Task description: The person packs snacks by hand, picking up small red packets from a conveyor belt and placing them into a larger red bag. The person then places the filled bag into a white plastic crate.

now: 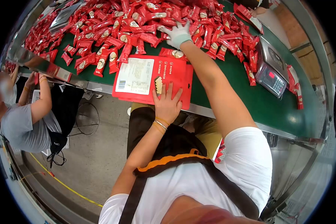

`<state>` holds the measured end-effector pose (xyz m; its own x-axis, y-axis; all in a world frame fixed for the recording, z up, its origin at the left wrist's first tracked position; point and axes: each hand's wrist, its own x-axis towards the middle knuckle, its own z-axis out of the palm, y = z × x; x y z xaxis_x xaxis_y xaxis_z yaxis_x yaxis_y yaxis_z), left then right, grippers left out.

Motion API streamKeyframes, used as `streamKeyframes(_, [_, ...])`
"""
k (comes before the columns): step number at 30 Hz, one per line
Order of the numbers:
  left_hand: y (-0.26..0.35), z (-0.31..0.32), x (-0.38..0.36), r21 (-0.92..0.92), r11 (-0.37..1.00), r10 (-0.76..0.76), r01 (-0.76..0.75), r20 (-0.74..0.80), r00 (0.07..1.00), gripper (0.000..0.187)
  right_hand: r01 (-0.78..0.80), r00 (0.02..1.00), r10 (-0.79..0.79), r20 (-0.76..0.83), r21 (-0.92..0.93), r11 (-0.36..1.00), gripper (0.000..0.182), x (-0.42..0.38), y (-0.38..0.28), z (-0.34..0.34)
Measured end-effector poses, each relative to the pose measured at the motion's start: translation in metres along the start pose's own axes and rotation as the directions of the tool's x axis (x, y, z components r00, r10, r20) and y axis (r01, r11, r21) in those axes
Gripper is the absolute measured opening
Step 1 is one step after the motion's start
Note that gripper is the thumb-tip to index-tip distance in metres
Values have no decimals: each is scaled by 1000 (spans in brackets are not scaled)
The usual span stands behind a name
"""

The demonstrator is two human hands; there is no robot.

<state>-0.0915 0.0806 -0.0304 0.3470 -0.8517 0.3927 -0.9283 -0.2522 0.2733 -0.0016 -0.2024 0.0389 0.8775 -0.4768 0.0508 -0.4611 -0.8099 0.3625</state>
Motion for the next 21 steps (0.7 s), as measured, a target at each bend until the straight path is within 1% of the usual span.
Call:
streamKeyframes(1, [2, -1, -1, -3, 1000, -3, 3, 5, 1000, 49, -5, 995, 4, 97, 13, 1000, 66, -5, 9, 3])
streamKeyframes(2, [2, -1, -1, -7, 1000, -11, 11, 0, 1000, 49, -51, 999, 51, -1, -14, 999, 56, -11, 17, 15])
streamKeyframes(4, [1, -1, -1, 4, 1000, 7, -7, -10, 1000, 48, -91, 975, 106, 196, -88, 992, 46, -31, 38, 12])
streamKeyframes(6, [2, 1, -2, 3, 1000, 7, -7, -15, 1000, 48, -147, 979, 152, 138, -42, 988, 39, -55, 58, 26])
streamKeyframes(8, [1, 2, -4, 1, 1000, 20, -20, -24, 1000, 48, -187, 948, 184, 261, -15, 982, 41, -74, 72, 25])
streamKeyframes(9, [0, 1, -4, 2, 1000, 18, -18, -28, 999, 48, -236, 937, 209, 278, 66, 970, 42, -88, 79, 26])
streamKeyframes(10, [0, 2, -4, -5, 1000, 15, -16, -26, 1000, 47, -249, 949, 230, 217, 63, 967, 42, -103, 86, 37])
streamKeyframes(12, [0, 3, -4, -18, 1000, -3, 2, -28, 1000, 47, -239, 958, 227, 177, 48, 970, 40, -138, 95, 47])
streamKeyframes(13, [0, 4, -5, -23, 1000, 1, -2, -37, 999, 46, -227, 970, 221, 99, 51, 973, 39, -158, 98, 54])
streamKeyframes(14, [0, 5, -5, -26, 1000, 5, -6, -50, 999, 46, -267, 957, 257, 136, 62, 962, 41, -172, 99, 53])
streamKeyframes(16, [0, 5, -3, -28, 1000, -5, 4, -63, 998, 46, -338, 924, 326, 200, 28, 941, 43, -191, 87, 29])
streamKeyframes(17, [1, 6, -4, -25, 1000, 0, -1, -61, 998, 45, -339, 922, 326, 207, 27, 941, 43, -187, 81, 16])
streamKeyframes(19, [2, 5, -5, -16, 1000, -4, 3, -41, 999, 45, -360, 920, 324, 223, 149, 921, 44, -173, 55, -11])
streamKeyframes(20, [2, 5, -3, -6, 1000, -4, 4, -32, 999, 45, -210, 971, 231, -54, 256, 944, 43, -162, 44, -3])
streamKeyframes(21, [3, 4, -2, -7, 1000, 27, -28, -32, 999, 45, -43, 938, 175, -299, 401, 915, 46, -141, 29, 8])
